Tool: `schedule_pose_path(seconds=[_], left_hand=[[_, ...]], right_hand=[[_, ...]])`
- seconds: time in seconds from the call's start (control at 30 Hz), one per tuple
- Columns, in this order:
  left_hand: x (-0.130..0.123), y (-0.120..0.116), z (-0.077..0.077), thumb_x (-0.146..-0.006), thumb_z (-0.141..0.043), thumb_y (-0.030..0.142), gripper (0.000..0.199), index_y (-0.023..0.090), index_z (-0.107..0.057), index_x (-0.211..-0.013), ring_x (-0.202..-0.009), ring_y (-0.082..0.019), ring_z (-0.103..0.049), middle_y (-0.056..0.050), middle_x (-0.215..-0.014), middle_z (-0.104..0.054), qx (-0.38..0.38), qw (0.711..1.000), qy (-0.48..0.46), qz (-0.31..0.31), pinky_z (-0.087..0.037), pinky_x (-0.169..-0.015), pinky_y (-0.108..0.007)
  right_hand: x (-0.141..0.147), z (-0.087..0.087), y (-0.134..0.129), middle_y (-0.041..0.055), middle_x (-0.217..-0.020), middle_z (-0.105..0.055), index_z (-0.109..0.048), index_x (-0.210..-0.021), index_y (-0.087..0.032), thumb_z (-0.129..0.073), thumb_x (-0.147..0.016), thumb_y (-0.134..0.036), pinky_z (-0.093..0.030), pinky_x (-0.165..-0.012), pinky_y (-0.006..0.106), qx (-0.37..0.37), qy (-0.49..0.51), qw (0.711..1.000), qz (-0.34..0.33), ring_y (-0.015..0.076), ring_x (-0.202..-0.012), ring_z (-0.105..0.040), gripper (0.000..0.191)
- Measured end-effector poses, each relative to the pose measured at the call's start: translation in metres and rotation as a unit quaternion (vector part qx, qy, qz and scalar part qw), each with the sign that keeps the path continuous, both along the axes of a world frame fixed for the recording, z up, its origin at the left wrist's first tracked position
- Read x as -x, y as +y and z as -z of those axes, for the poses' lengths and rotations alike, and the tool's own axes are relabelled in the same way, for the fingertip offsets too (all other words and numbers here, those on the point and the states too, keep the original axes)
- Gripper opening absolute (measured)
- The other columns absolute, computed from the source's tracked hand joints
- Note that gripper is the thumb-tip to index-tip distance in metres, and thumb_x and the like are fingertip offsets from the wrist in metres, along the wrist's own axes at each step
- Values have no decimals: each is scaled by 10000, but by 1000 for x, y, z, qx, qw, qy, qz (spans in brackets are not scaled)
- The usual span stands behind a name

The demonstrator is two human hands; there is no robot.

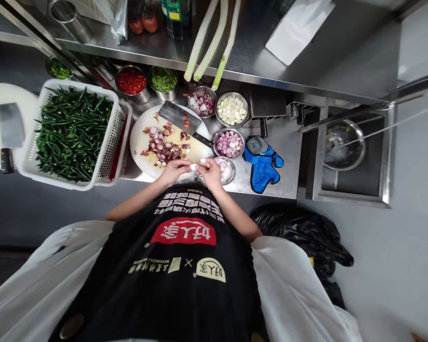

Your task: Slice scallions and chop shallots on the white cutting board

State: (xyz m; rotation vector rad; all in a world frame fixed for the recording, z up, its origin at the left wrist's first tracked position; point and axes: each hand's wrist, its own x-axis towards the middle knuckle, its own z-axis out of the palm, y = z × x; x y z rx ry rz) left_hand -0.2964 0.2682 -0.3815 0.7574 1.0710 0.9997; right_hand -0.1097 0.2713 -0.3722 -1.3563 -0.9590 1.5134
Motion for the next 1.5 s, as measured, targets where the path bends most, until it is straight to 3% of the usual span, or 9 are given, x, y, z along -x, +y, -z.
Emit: schedule_pose_path(seconds=[0.23,0.5,0.77,1.07,1.2,1.3,1.4,1.5], left_hand=[[-7,1,0,-632,-881,236,261,160,-850,-881,-753,-158,-684,-52,-870,-809,8,1000,-5,-10,-559,-796,-311],[-21,-3,-1,-779,-689,166,120,168,-757,-878,-672,-144,-667,-13,-777,-734,-17,999,32,-32,-562,-729,-299],[-21,-5,-1,-772,-827,230,201,173,-712,-927,-808,-177,-711,-42,-880,-755,-66,996,52,-13,-551,-797,-308],[-22,-4,8,-709,-826,190,268,218,-642,-901,-680,-149,-617,19,-787,-672,-65,989,133,-7,-467,-662,-273],[-21,-3,10,-718,-823,196,210,215,-654,-842,-661,-147,-585,19,-750,-652,-71,984,163,-19,-455,-657,-277],[-23,-4,17,-688,-847,201,232,208,-639,-790,-638,-134,-574,21,-725,-644,-24,992,122,-32,-465,-637,-270],[-20,-4,27,-656,-869,225,288,201,-604,-766,-569,-135,-587,19,-669,-634,103,994,38,-14,-482,-582,-275],[-5,0,35,-640,-881,244,333,199,-587,-790,-561,-113,-593,24,-695,-643,140,988,15,-67,-519,-598,-273]], right_hand=[[1,-1,-3,-18,-863,-764,-588,-977,-271,-946,-651,-440,-649,-702,364,3,8,1000,24,172,-675,-698,513],[7,1,-9,8,-957,-781,-547,-981,-282,-892,-721,-472,-663,-797,395,14,-21,999,20,213,-841,-742,472],[4,8,-7,2,-884,-768,-562,-990,-282,-903,-710,-523,-655,-819,407,27,2,999,17,212,-792,-738,503],[12,17,-5,11,-872,-742,-645,-1009,-249,-724,-848,-579,-659,-835,412,38,-26,999,25,226,-855,-742,376],[12,19,-7,6,-838,-744,-649,-992,-255,-838,-776,-570,-661,-753,380,61,-6,998,-3,237,-827,-755,427],[12,24,-13,13,-843,-766,-619,-934,-254,-905,-737,-465,-670,-760,374,127,36,991,-19,224,-813,-776,406],[4,33,-18,53,-830,-791,-586,-869,-249,-879,-790,-374,-678,-747,383,209,54,976,-36,230,-787,-789,328],[-16,46,-21,74,-859,-815,-607,-859,-248,-852,-805,-326,-676,-741,382,220,40,975,-11,223,-762,-782,263]])
